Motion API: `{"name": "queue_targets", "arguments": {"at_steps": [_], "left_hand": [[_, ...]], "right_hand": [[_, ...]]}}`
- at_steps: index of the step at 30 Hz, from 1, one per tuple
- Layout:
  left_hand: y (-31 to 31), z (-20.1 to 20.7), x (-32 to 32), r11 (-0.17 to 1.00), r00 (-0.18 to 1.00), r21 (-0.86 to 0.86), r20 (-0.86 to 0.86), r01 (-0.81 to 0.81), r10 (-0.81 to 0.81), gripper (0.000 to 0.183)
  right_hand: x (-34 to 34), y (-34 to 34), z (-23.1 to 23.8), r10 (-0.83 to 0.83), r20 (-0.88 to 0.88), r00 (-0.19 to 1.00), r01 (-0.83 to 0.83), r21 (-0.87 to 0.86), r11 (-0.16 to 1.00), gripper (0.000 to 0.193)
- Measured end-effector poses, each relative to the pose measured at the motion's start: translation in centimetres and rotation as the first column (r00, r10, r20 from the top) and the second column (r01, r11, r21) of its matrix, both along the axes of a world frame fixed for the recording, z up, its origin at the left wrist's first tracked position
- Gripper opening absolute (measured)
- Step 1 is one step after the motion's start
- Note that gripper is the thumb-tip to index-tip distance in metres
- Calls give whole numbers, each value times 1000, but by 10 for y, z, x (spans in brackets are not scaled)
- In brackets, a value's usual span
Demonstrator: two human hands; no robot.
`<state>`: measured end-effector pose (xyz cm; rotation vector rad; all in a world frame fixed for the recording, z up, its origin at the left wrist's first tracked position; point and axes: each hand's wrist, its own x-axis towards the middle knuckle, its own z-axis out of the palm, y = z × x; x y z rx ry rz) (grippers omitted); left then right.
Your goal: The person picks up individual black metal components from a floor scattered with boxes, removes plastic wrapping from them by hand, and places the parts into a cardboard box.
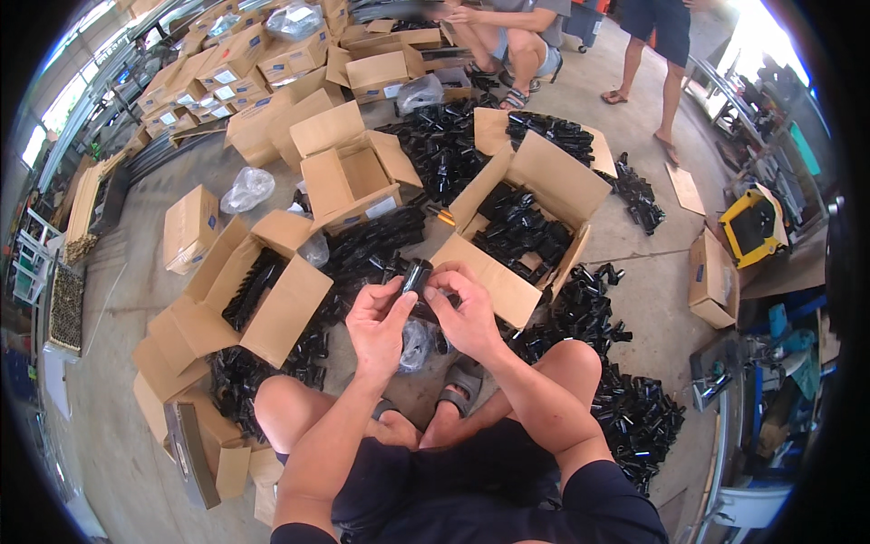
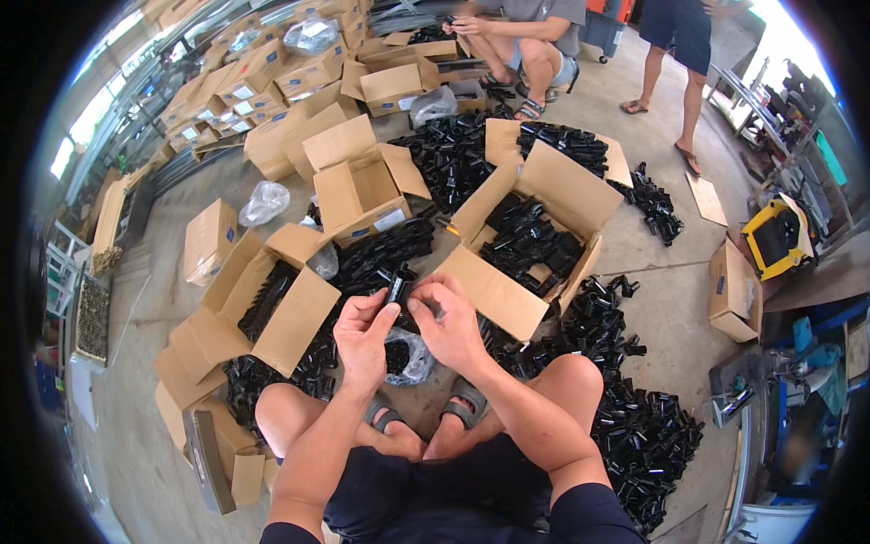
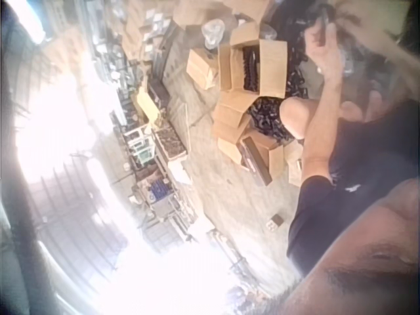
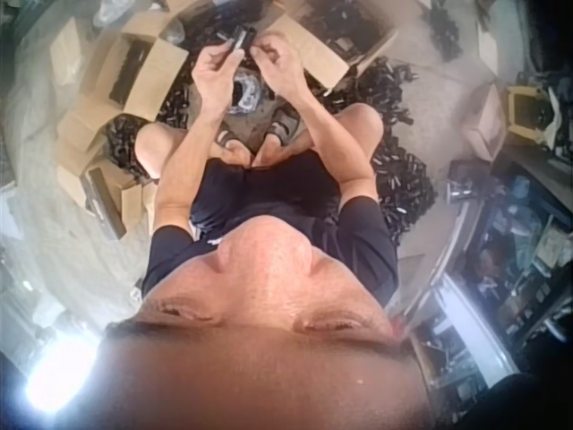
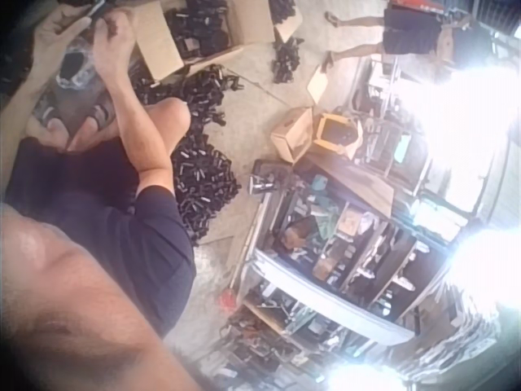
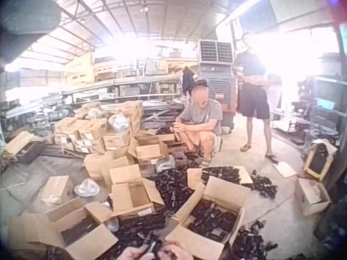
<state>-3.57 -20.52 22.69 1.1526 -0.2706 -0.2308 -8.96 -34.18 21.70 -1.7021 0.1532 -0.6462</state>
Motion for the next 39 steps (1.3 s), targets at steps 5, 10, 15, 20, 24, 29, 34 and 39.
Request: {"name": "queue_targets", "arguments": {"at_steps": [5,10,15,20,24,29,34,39], "left_hand": [[0,-3,-1,998,999,66,33,-24,22,19],[0,-1,3,999,999,37,34,-16,15,20],[-1,-6,1,999,998,45,56,-5,3,21],[1,1,1,999,999,38,45,17,-18,21],[3,-2,3,1000,998,25,62,19,-20,21],[2,1,3,999,997,16,64,33,-34,20],[4,3,2,999,998,44,56,25,-28,19],[2,2,2,999,997,34,77,25,-27,19]], "right_hand": [[-6,1,14,16,7,1000,-16,2,1000,8],[-3,-1,6,-3,19,1000,4,-35,999,9],[-5,-3,9,31,2,1000,-31,48,998,12],[-2,-2,-1,81,-24,996,-74,214,974,12],[-3,-2,4,83,-38,996,-74,186,980,11],[-5,-1,6,86,-79,993,-65,238,969,9],[-7,-3,13,-25,34,999,30,-132,991,10],[-3,-1,-3,141,-68,988,-102,406,908,9]]}}
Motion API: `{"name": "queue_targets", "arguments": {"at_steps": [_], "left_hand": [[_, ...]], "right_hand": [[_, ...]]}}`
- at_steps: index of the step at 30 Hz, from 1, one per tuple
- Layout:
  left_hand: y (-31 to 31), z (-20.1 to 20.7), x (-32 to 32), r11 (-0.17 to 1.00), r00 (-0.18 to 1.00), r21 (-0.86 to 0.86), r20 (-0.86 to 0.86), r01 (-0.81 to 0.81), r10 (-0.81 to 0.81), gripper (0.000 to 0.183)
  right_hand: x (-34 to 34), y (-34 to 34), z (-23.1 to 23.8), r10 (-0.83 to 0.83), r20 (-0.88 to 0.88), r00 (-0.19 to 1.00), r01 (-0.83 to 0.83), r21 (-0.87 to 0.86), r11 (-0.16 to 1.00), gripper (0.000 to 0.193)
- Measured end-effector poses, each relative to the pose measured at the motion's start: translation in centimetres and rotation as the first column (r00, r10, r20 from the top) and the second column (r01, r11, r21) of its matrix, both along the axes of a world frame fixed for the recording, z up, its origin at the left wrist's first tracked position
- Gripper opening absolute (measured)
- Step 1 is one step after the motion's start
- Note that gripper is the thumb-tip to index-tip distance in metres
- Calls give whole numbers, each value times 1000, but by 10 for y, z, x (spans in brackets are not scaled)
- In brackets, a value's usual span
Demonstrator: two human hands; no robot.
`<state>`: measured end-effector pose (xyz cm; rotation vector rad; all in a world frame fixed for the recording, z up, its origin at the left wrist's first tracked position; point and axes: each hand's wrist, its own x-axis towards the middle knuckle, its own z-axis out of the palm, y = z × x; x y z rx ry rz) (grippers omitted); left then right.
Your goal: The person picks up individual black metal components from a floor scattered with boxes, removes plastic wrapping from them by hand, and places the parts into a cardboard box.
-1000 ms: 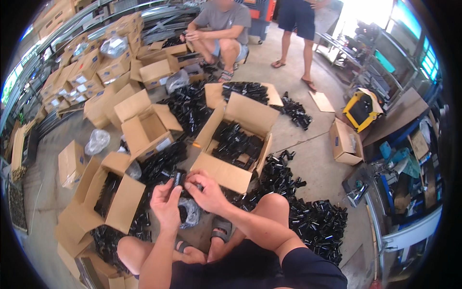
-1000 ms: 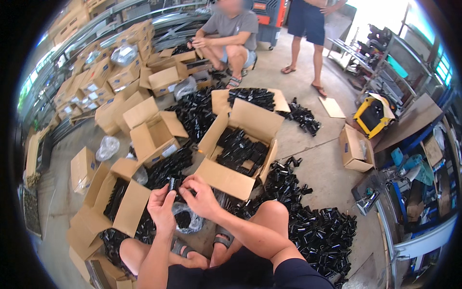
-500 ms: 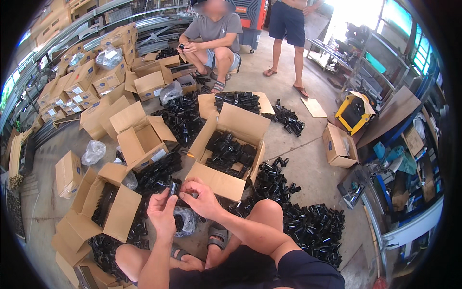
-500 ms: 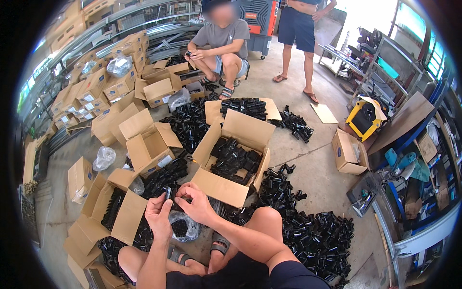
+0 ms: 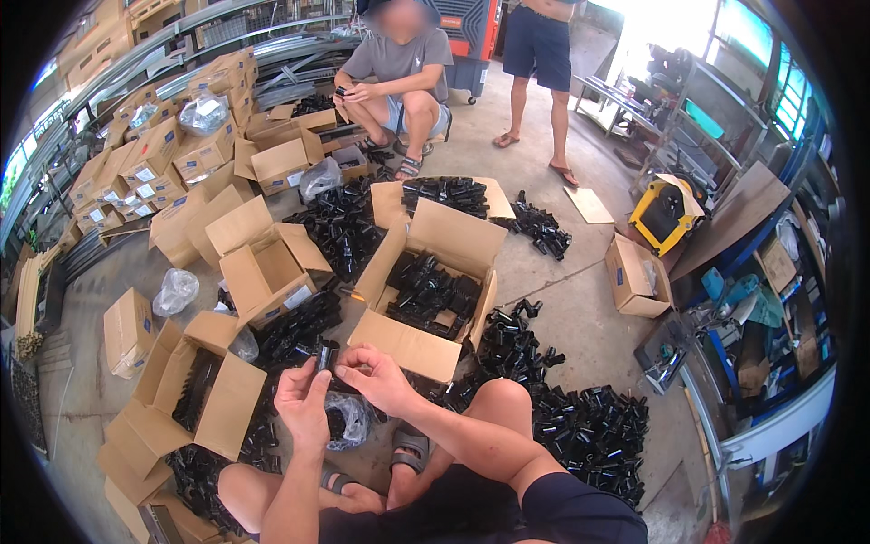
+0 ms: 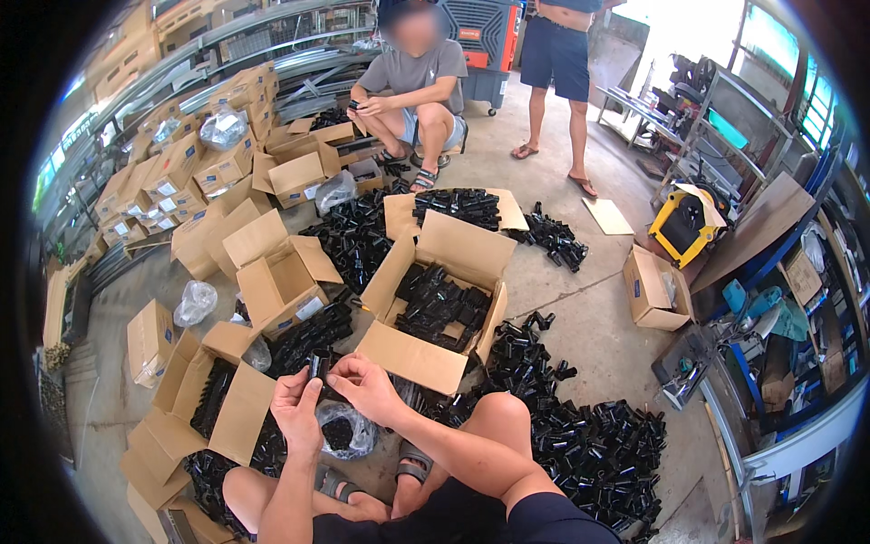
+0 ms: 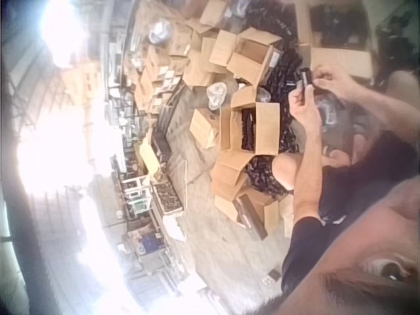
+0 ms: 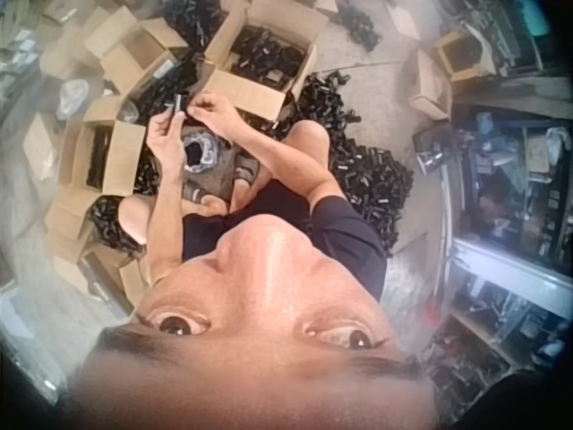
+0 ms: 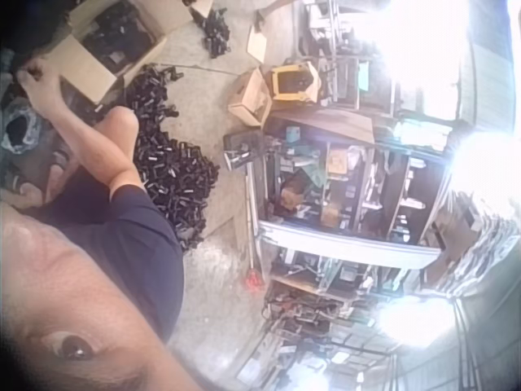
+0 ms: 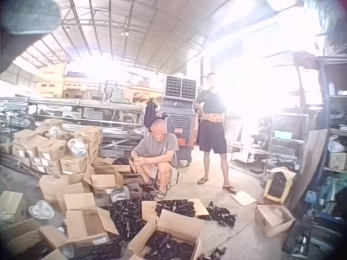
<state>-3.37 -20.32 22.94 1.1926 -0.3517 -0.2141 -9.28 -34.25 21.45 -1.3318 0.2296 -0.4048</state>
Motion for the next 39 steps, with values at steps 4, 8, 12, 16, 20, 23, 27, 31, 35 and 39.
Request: {"name": "queue_targets", "arguments": {"at_steps": [4,8,12,16,20,23,27,31,35,39], "left_hand": [[4,-1,2,1000,1000,1,-15,-6,6,19],[4,2,0,1000,1000,13,-8,8,-8,19],[1,1,-2,1000,998,19,57,12,-13,20],[6,3,1,999,1000,28,12,24,-24,21],[6,2,0,999,999,8,7,35,-35,21],[5,4,-2,999,999,-19,-1,43,-43,21],[2,7,-4,998,995,-25,91,54,-51,20],[7,7,-1,999,999,-5,-25,45,-45,20],[7,5,1,997,996,-51,-58,65,-68,19],[5,7,-2,997,998,-35,-5,67,-67,19]], "right_hand": [[-4,1,23,-123,318,940,291,-558,778,11],[-2,0,11,-72,205,976,131,-291,948,12],[0,-6,-6,115,43,992,-123,368,921,10],[-5,-3,12,-83,235,968,154,-298,942,9],[-7,-4,18,-111,394,912,339,-577,743,12],[-9,2,18,-120,216,969,198,-389,900,11],[-5,-8,0,230,-32,973,-155,646,747,13],[-8,-3,12,-98,173,980,153,-342,927,8],[-10,-1,21,-123,300,946,270,-521,810,10],[-6,-7,3,80,54,995,-91,236,968,9]]}}
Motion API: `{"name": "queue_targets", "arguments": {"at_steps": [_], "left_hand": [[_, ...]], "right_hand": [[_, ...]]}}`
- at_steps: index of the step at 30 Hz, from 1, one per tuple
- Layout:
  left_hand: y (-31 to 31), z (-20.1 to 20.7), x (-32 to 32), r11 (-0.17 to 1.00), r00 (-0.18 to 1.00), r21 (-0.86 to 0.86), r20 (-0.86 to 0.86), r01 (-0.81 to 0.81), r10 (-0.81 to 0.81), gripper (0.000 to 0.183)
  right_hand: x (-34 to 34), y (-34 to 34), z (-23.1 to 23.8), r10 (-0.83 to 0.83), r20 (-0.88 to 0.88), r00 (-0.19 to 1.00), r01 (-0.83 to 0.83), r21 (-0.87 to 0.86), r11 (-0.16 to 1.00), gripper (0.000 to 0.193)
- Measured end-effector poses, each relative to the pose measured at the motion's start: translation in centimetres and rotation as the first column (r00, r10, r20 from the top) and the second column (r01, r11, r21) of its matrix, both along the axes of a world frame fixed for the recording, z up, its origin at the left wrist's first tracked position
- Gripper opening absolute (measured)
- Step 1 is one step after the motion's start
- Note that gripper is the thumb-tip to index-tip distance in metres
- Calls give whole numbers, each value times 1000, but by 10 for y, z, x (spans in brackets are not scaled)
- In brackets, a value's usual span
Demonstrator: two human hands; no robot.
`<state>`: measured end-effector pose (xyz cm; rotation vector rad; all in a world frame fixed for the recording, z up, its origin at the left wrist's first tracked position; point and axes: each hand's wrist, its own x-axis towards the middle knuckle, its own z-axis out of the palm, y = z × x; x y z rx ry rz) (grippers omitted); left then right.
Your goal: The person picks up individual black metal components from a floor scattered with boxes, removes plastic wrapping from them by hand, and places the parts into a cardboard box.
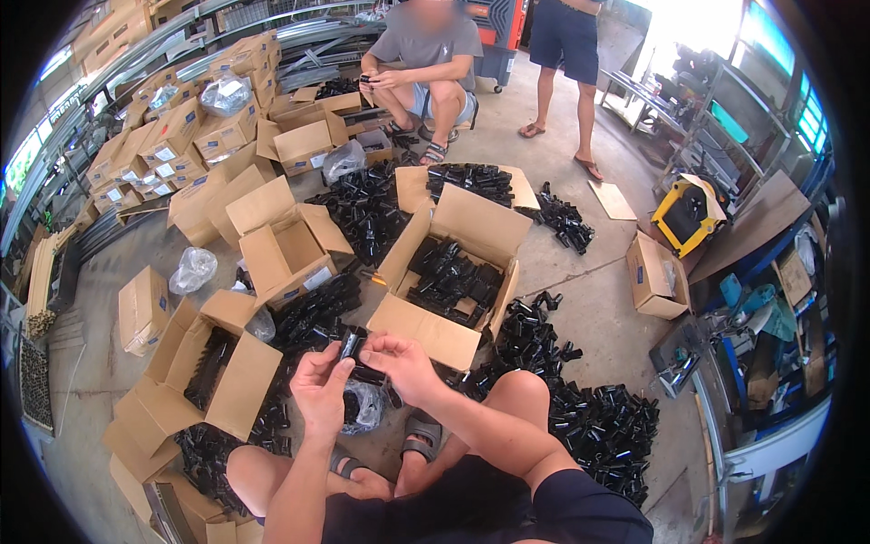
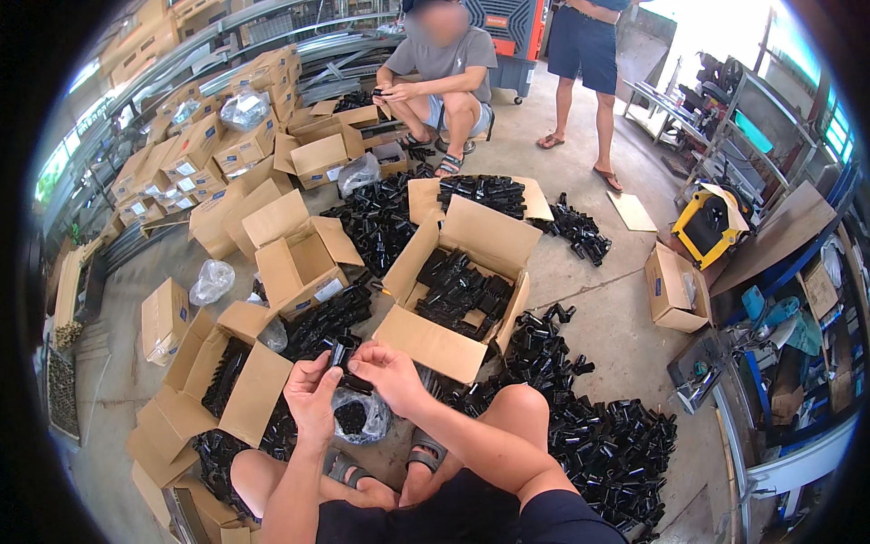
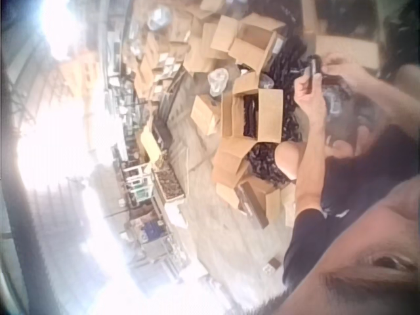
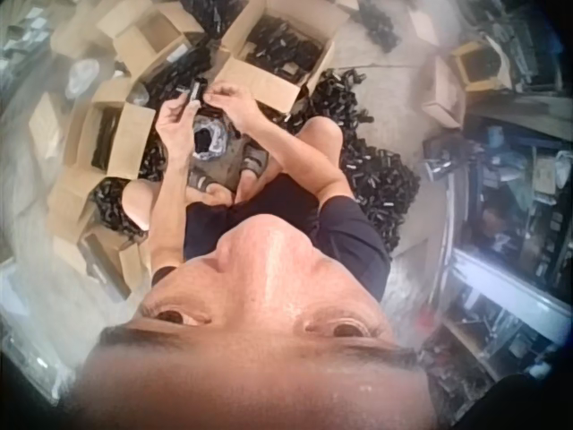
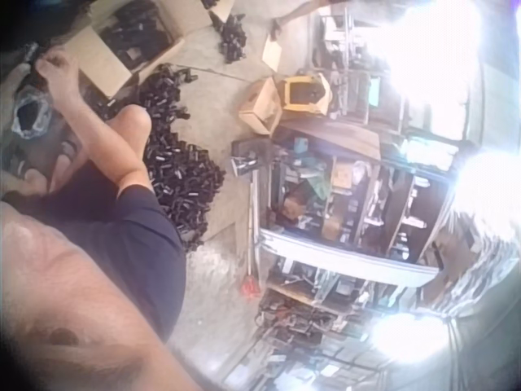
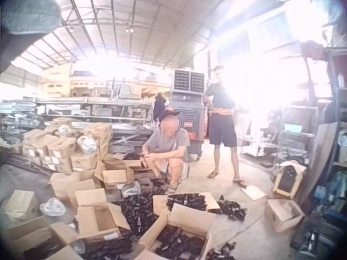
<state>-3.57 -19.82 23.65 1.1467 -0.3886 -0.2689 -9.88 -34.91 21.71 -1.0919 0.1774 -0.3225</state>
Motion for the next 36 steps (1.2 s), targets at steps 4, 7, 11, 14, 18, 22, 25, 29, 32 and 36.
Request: {"name": "queue_targets", "arguments": {"at_steps": [4,7,11,14,18,22,25,29,32,36], "left_hand": [[2,-1,1,999,999,48,34,-23,22,19],[2,3,7,998,981,-58,-194,-22,10,16],[17,14,23,996,864,-85,-498,30,-68,11],[23,1,29,990,817,-17,-563,141,-126,11],[30,-2,27,951,781,93,-598,293,-182,11],[31,5,25,901,891,295,-419,318,-177,23],[24,12,18,914,954,275,-61,298,-292,39],[23,22,10,894,924,237,-39,379,-382,41],[25,10,11,891,946,346,27,294,-322,40],[22,1,9,902,957,370,93,221,-273,36]], "right_hand": [[-1,-1,-1,162,-140,977,-97,388,917,12],[-3,-15,4,-48,20,999,52,-338,940,20],[-13,-29,41,135,148,980,96,-939,329,50],[-13,-19,36,304,160,939,87,-967,240,62],[-10,-7,16,333,206,920,141,-967,210,59],[-9,-3,24,230,206,951,47,-833,551,45],[-15,-12,24,123,-27,992,-113,-621,776,38],[-15,-18,29,203,-69,977,-214,-241,947,32],[-14,-15,29,246,-95,965,-261,-222,939,36],[-14,-5,34,173,-117,978,-195,-211,958,36]]}}
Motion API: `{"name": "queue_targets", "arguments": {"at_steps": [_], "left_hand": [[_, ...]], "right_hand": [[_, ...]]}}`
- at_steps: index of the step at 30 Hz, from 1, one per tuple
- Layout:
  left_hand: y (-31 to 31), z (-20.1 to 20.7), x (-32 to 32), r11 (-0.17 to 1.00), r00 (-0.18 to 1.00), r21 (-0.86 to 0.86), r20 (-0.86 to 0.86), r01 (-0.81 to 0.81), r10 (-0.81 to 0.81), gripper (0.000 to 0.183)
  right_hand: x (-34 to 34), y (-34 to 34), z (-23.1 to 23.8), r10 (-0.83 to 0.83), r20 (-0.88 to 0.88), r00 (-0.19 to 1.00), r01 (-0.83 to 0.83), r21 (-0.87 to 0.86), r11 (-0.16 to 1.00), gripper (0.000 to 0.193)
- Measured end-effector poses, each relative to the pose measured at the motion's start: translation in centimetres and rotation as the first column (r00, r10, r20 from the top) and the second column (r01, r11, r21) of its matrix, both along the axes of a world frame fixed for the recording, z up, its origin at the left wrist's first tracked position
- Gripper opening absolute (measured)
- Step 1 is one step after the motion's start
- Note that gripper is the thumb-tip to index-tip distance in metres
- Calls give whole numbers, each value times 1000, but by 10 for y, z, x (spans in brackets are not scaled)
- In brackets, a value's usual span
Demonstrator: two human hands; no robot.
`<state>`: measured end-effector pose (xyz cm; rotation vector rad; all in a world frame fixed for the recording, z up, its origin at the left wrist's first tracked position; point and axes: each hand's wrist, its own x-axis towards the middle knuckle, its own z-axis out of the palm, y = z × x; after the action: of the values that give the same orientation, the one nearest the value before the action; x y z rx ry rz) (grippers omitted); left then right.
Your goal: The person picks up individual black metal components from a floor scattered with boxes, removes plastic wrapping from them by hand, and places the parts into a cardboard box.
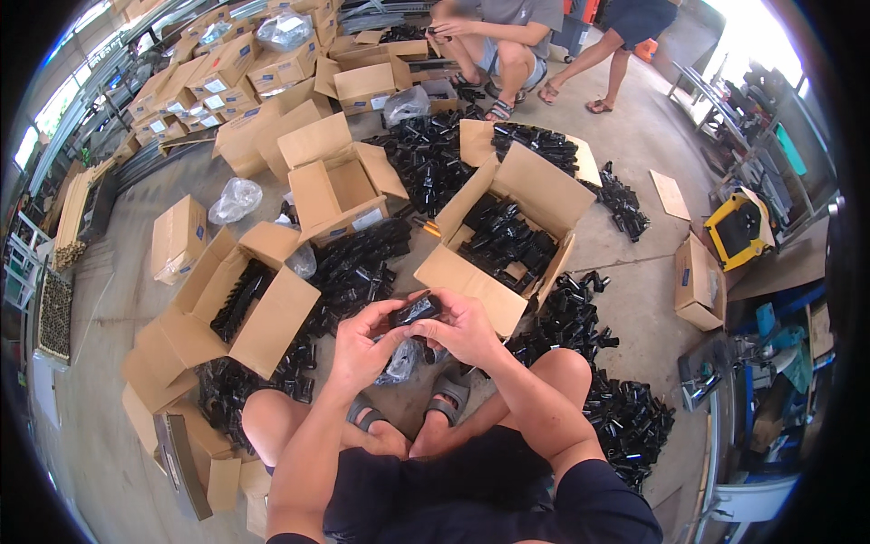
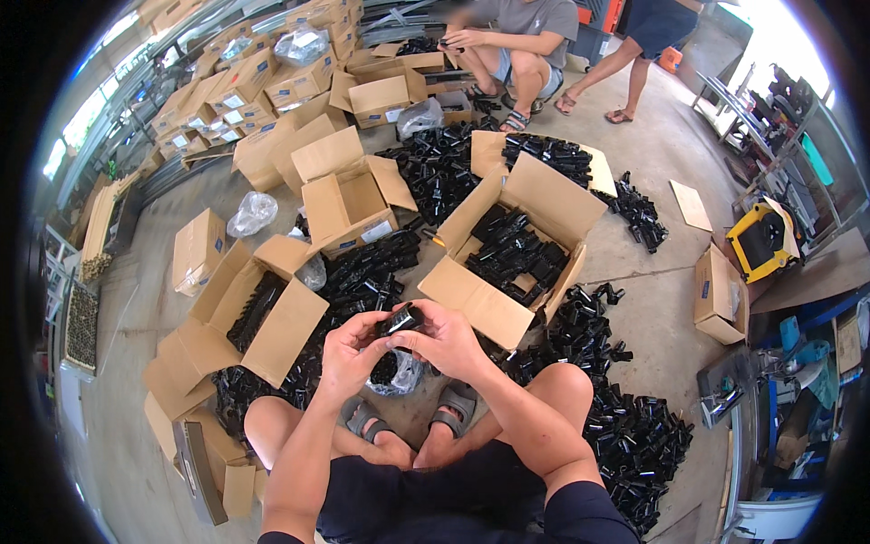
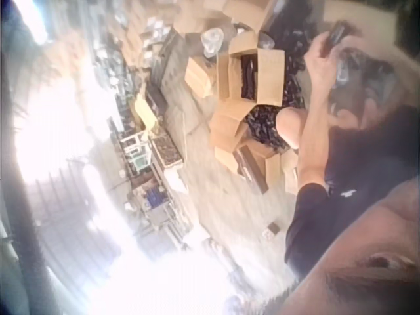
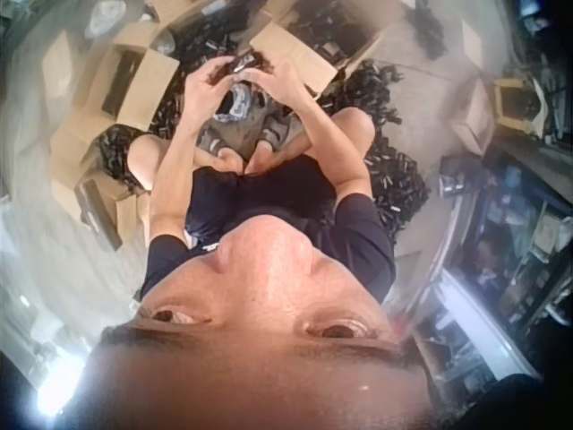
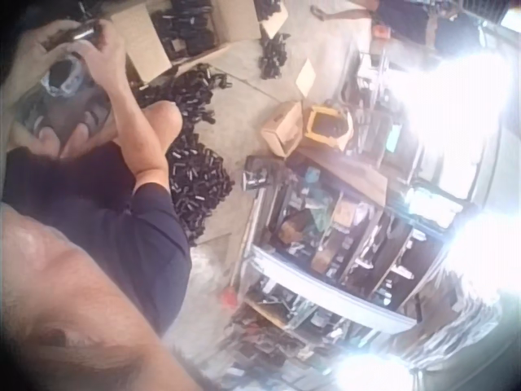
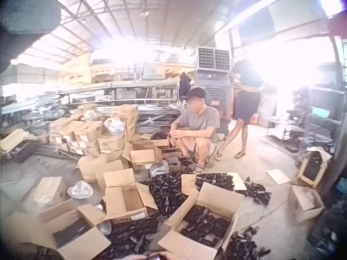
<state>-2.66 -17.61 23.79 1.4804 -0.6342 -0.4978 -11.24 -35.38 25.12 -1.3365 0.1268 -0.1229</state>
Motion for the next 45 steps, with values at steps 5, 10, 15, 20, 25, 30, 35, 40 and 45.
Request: {"name": "queue_targets", "arguments": {"at_steps": [5,10,15,20,25,30,35,40,45], "left_hand": [[-4,3,-3,999,999,-48,-32,12,-14,34],[-5,2,-4,982,991,-189,-133,-3,-23,38],[-4,7,-1,991,985,-107,-142,86,-101,34],[-3,12,2,989,970,-74,-196,129,-141,38],[2,11,3,992,970,-25,-207,123,-125,41],[3,3,7,990,970,-28,-196,142,-145,42],[9,0,9,988,989,74,-76,133,-127,39],[13,-1,20,993,992,115,-117,-32,45,34],[24,-14,52,964,942,10,-208,-266,262,33]], "right_hand": [[-1,-3,-1,9,13,1000,-10,71,997,35],[-3,1,-2,-51,-10,999,52,121,991,35],[-5,-2,3,-17,10,1000,16,22,1000,35],[-2,-4,-19,-31,120,992,36,-42,998,38],[-4,-3,-8,17,69,997,-17,8,1000,39],[1,-6,-18,67,145,987,-73,34,997,40],[3,-1,-25,76,97,992,-77,11,997,40],[21,-13,-44,13,25,1000,-15,88,996,36],[71,8,-121,-60,-261,964,-105,-575,811,25]]}}
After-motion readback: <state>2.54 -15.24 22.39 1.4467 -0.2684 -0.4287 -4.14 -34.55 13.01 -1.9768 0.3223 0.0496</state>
